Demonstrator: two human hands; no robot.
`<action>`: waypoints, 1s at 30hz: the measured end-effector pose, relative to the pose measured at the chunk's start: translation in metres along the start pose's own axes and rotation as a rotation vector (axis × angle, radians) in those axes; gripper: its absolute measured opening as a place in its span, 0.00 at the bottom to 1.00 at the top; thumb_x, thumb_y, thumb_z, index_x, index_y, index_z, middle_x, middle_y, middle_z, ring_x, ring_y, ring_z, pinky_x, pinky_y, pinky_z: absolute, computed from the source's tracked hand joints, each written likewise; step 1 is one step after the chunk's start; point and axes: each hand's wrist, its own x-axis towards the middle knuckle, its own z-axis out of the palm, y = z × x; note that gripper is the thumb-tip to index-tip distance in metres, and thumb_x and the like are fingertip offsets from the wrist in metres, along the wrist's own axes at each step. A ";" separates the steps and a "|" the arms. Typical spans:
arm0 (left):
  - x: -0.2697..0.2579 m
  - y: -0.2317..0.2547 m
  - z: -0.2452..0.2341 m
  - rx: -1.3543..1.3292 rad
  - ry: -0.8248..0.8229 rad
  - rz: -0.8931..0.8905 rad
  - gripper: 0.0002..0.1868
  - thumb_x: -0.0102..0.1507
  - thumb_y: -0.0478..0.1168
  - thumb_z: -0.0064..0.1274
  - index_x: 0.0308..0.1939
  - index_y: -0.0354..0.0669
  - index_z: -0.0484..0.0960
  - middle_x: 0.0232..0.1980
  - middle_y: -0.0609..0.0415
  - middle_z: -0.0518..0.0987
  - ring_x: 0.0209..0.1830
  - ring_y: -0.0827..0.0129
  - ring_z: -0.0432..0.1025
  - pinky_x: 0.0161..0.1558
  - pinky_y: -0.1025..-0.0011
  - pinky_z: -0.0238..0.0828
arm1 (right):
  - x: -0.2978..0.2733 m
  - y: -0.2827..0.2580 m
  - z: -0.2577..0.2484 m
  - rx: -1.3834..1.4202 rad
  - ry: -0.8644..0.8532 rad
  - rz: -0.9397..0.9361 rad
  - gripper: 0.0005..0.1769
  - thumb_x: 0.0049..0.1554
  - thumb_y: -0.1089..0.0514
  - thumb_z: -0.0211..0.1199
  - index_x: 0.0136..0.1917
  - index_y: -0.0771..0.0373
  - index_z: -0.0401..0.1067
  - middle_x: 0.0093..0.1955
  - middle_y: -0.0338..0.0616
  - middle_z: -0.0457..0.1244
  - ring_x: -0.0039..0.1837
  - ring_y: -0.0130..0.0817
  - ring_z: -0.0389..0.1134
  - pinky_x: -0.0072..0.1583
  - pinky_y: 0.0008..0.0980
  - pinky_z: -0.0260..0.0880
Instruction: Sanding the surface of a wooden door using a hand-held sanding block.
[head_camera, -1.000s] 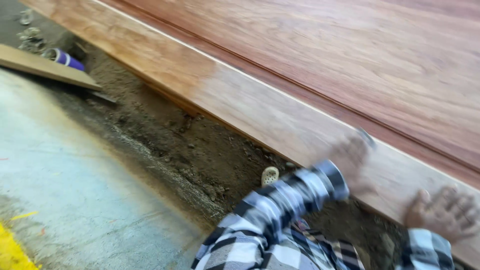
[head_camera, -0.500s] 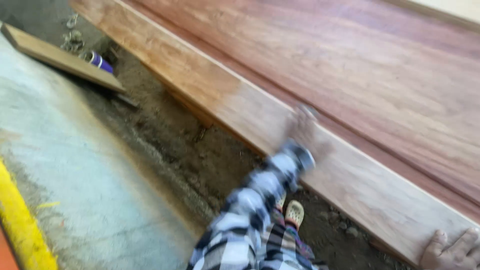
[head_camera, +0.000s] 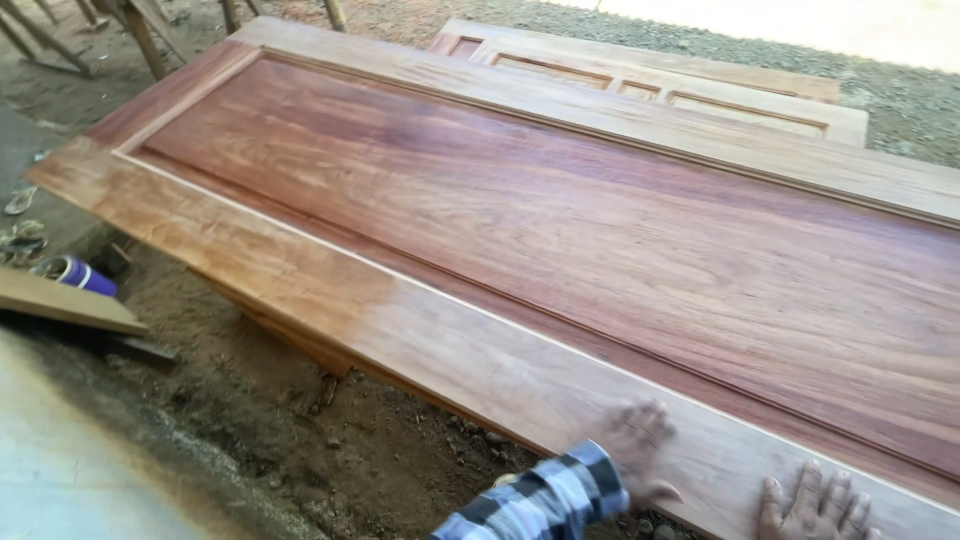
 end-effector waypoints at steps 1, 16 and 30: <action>-0.005 -0.010 -0.036 -0.130 -0.226 -0.142 0.53 0.63 0.77 0.23 0.79 0.42 0.43 0.84 0.43 0.36 0.84 0.51 0.30 0.79 0.54 0.23 | 0.002 -0.004 -0.010 0.038 0.005 -0.005 0.42 0.65 0.24 0.42 0.79 0.51 0.61 0.81 0.58 0.49 0.85 0.62 0.40 0.82 0.69 0.31; -0.019 -0.035 0.020 0.186 0.076 -0.454 0.53 0.64 0.77 0.10 0.76 0.35 0.29 0.81 0.39 0.24 0.80 0.51 0.22 0.75 0.54 0.12 | 0.013 -0.060 -0.093 -0.133 -0.108 0.083 0.40 0.59 0.28 0.43 0.79 0.45 0.55 0.83 0.48 0.46 0.82 0.51 0.42 0.77 0.60 0.35; -0.196 -0.214 -0.003 0.154 0.367 -0.803 0.57 0.61 0.78 0.17 0.78 0.34 0.44 0.81 0.37 0.41 0.82 0.47 0.36 0.78 0.48 0.27 | 0.015 -0.071 -0.110 -0.094 -0.135 0.069 0.39 0.60 0.30 0.43 0.79 0.47 0.55 0.83 0.48 0.45 0.83 0.51 0.42 0.78 0.59 0.35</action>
